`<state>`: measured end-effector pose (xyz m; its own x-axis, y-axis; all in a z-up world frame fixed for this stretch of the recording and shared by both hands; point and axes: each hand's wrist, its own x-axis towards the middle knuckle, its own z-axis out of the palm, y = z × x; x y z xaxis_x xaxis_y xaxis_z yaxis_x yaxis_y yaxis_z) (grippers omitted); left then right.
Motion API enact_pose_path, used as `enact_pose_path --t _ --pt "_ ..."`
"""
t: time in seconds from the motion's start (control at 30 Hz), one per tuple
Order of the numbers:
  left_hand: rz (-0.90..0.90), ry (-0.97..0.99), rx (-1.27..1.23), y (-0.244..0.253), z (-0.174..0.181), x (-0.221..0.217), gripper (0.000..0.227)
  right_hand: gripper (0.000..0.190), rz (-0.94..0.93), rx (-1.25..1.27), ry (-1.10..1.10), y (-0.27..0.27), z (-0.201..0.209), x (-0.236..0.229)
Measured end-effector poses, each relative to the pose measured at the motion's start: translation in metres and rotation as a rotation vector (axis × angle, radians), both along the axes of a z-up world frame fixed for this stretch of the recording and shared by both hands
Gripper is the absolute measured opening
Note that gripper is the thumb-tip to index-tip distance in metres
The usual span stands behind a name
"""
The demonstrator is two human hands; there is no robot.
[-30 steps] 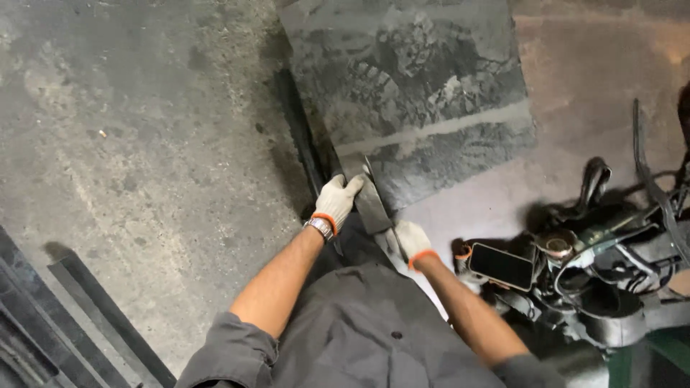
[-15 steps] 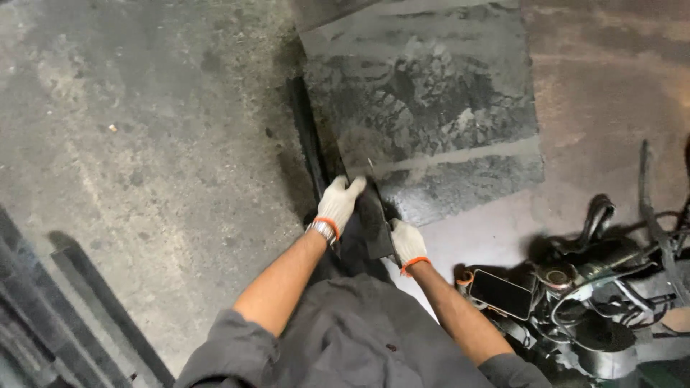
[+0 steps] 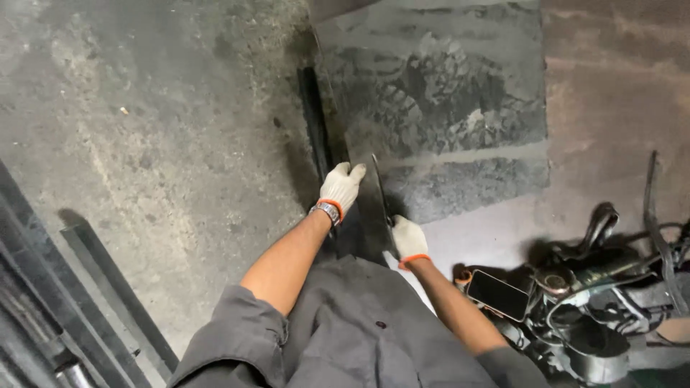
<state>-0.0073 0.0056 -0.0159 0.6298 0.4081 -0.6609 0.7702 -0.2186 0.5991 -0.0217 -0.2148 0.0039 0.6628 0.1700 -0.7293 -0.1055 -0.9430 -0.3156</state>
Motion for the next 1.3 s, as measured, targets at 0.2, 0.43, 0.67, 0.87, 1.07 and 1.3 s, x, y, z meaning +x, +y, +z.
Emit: enact_pose_path --t 0.2,0.43,0.67,0.87,1.07,1.3 --pt "-0.062 0.131 -0.078 0.006 0.074 0.018 0.064 0.049 -0.133 -0.005 0.325 0.025 0.033 0.055" --pt "-0.095 0.117 -0.083 0.007 0.065 0.021 0.061 0.047 0.062 0.035 0.128 0.033 -0.01 0.063" --pt "0.133 0.043 -0.027 0.033 0.03 0.065 0.064 0.051 0.025 0.015 0.08 0.048 0.005 0.064" --pt "0.098 0.107 0.018 0.039 0.022 0.078 0.064 0.049 0.014 -0.015 0.03 0.059 0.012 0.066" --pt "0.039 0.102 -0.007 0.048 0.022 0.079 0.067 0.043 0.019 -0.077 -0.031 0.051 -0.017 0.052" --pt "-0.078 0.134 -0.089 0.062 0.058 0.085 0.062 0.045 0.126 0.109 -0.009 0.002 -0.092 0.047"
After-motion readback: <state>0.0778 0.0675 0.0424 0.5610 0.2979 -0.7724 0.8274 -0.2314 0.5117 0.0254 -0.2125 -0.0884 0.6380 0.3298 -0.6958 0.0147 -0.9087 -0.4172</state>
